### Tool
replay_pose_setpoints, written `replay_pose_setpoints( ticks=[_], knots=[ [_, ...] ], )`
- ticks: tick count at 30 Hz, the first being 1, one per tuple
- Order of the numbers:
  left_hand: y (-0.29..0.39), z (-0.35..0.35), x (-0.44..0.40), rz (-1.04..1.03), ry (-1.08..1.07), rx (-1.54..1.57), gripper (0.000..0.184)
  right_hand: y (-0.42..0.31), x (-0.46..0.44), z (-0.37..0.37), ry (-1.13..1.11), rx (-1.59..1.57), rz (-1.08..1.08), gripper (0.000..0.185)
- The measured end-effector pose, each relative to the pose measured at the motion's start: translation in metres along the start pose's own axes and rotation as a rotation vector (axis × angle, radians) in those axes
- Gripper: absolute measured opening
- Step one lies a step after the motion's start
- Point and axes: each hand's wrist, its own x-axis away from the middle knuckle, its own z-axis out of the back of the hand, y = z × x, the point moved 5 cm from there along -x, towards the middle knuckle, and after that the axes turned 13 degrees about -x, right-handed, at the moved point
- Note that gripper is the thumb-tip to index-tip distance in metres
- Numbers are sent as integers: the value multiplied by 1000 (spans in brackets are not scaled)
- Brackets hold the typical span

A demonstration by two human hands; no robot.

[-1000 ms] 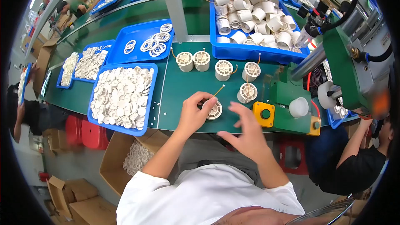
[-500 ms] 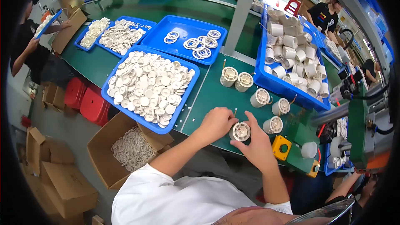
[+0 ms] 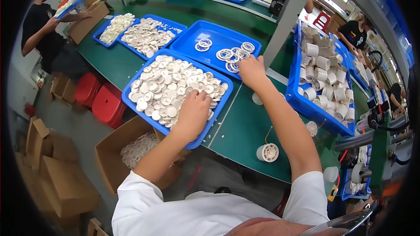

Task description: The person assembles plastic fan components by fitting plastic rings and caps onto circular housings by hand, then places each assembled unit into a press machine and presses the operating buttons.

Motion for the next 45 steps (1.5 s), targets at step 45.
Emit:
replay_pose_setpoints(
  ticks=[45],
  knots=[
    [173,21,35,-203,240,855,22,-17,348,67,54,-521,-320,50]
  ],
)
